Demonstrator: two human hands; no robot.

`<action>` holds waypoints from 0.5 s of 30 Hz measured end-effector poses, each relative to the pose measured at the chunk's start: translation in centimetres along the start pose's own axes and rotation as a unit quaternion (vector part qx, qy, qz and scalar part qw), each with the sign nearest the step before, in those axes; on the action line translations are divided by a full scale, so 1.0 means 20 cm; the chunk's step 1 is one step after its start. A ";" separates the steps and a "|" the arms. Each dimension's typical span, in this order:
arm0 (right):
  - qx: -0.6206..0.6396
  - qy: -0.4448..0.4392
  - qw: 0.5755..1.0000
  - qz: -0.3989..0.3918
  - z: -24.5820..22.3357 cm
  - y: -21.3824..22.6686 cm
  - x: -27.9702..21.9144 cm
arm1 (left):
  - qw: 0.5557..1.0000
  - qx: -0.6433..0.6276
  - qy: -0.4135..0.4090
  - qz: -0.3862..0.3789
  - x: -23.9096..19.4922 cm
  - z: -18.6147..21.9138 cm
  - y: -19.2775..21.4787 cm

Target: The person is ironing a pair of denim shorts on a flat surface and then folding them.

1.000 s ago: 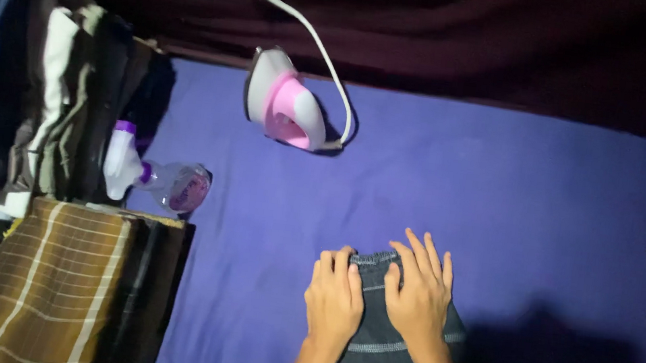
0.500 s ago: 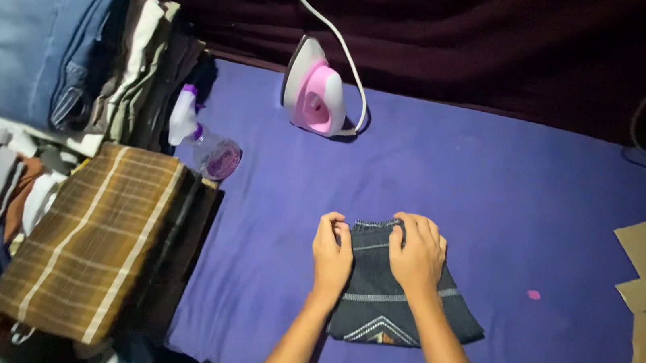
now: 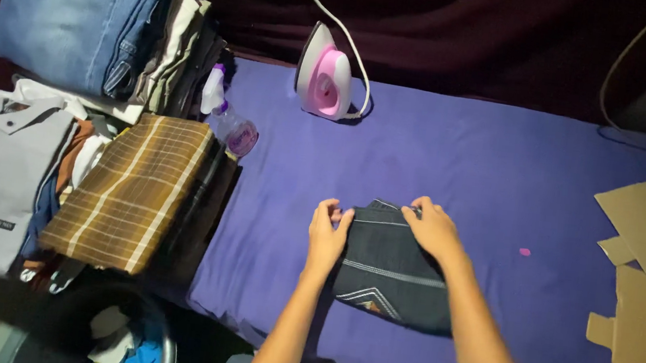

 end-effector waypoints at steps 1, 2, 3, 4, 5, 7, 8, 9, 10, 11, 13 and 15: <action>-0.002 0.000 1.000 0.003 0.04 0.02 -0.04 | 1.000 -0.003 -0.002 0.000 -0.03 0.04 0.04; 0.058 -0.003 0.998 -0.027 0.09 0.01 -0.07 | 0.995 0.018 0.082 -0.047 -0.07 0.00 0.04; 0.115 -0.002 0.992 -0.058 0.11 0.00 -0.09 | 0.981 0.036 0.166 -0.092 -0.11 -0.04 0.04; 0.110 0.003 0.992 -0.057 0.10 0.04 -0.14 | 0.982 0.031 0.164 -0.089 -0.11 -0.01 0.06; 0.148 -0.014 0.983 -0.110 0.09 0.02 -0.20 | 0.976 0.079 0.154 -0.133 -0.12 0.02 0.04; 0.183 -0.027 0.969 -0.164 0.07 0.00 -0.30 | 0.966 0.126 0.145 -0.173 -0.14 -0.01 0.01; 0.191 -0.021 0.961 -0.198 0.06 -0.03 -0.36 | 0.958 0.107 0.141 -0.224 -0.16 -0.07 -0.05; 0.202 -0.013 0.952 -0.230 0.04 -0.06 -0.40 | 0.948 0.091 0.134 -0.274 -0.16 -0.12 -0.10; 0.203 -0.008 0.952 -0.230 -0.01 -0.03 -0.44 | 0.949 0.092 0.131 -0.271 -0.16 -0.10 -0.06; 0.207 -0.006 0.954 -0.218 -0.05 0.00 -0.49 | 0.943 0.063 0.149 -0.291 -0.19 -0.09 -0.04; 0.211 -0.003 0.955 -0.208 -0.10 0.04 -0.56 | 0.936 0.033 0.167 -0.309 -0.22 -0.09 0.00; 0.178 0.029 0.958 -0.224 -0.13 0.02 -0.61 | 0.901 -0.039 0.207 -0.380 -0.28 -0.12 -0.03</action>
Point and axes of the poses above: each hand's wrist, its own x-axis towards the middle knuckle, its own y-axis out of the back of the hand, z = x × y, the point moved 9 cm from there along x, towards the middle knuckle, and after that the axes turned 5 degrees about y, right-handed, at the moved point
